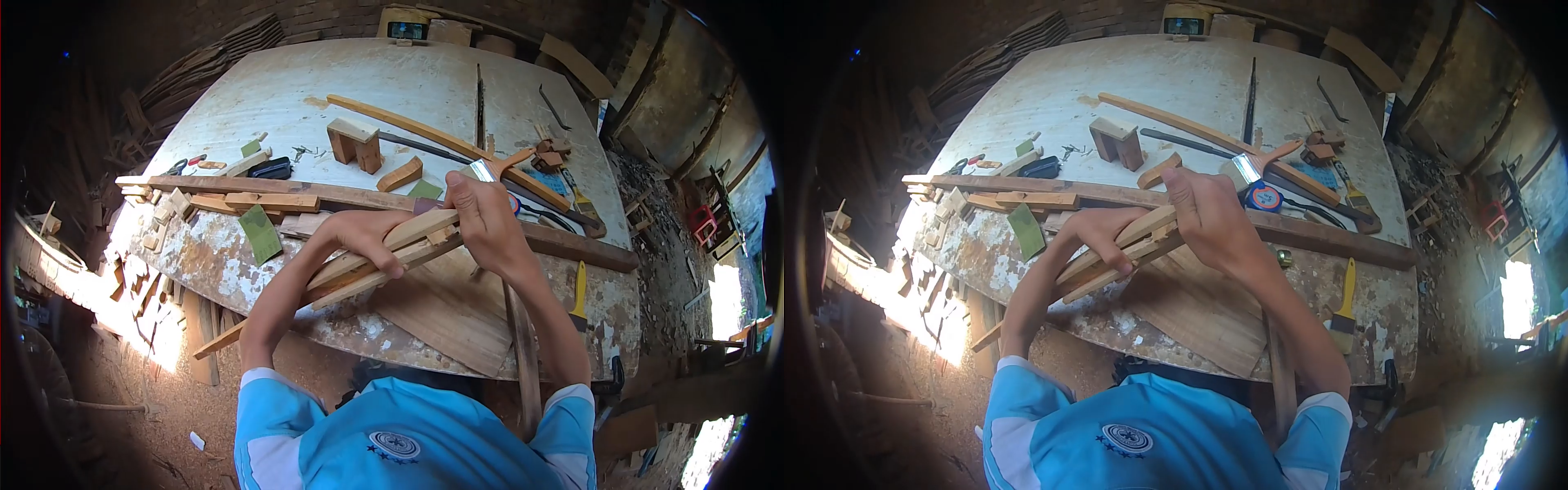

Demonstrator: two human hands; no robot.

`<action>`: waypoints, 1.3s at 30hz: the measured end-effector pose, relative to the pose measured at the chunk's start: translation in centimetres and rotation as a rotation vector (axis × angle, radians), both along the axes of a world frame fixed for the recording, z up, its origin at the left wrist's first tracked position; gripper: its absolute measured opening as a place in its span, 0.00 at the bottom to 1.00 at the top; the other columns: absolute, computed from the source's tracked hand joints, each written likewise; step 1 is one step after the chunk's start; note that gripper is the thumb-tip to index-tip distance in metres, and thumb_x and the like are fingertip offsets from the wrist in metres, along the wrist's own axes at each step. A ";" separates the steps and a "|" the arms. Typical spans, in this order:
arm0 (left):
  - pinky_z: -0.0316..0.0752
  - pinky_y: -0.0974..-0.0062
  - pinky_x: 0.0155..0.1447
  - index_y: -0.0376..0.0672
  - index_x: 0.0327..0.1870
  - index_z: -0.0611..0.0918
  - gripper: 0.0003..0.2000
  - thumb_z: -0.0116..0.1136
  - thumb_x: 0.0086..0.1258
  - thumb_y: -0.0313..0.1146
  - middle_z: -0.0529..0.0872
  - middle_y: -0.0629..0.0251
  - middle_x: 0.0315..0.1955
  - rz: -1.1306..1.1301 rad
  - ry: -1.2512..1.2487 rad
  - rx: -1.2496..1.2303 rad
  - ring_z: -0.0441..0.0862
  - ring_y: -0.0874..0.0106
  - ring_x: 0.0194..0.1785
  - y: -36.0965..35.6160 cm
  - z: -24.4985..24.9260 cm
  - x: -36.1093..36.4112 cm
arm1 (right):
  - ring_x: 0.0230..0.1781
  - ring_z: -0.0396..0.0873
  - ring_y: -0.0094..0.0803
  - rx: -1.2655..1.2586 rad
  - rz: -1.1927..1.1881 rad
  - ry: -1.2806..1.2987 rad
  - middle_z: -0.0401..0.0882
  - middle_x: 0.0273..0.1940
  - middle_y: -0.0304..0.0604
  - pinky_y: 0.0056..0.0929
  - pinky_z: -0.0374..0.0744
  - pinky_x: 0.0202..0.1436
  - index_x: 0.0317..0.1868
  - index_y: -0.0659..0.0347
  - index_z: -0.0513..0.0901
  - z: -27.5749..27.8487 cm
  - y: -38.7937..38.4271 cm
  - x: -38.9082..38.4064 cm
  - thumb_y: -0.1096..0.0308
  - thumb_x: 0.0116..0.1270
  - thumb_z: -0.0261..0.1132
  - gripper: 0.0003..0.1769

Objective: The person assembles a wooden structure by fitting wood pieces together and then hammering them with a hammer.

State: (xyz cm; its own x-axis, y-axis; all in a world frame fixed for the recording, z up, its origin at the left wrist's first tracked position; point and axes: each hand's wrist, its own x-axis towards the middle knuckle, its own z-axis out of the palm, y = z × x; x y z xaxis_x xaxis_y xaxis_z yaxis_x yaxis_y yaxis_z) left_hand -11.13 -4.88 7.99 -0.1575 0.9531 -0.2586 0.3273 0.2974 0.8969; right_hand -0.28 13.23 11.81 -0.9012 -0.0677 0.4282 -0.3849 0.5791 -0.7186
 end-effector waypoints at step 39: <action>0.70 0.82 0.30 0.33 0.42 0.82 0.25 0.68 0.54 0.47 0.82 0.67 0.25 0.118 0.076 -0.131 0.78 0.80 0.28 0.7 -1.8 1.5 | 0.51 0.77 0.43 0.281 0.360 -0.010 0.79 0.49 0.48 0.36 0.75 0.55 0.51 0.65 0.77 -3.5 5.1 1.1 0.69 0.52 0.71 0.24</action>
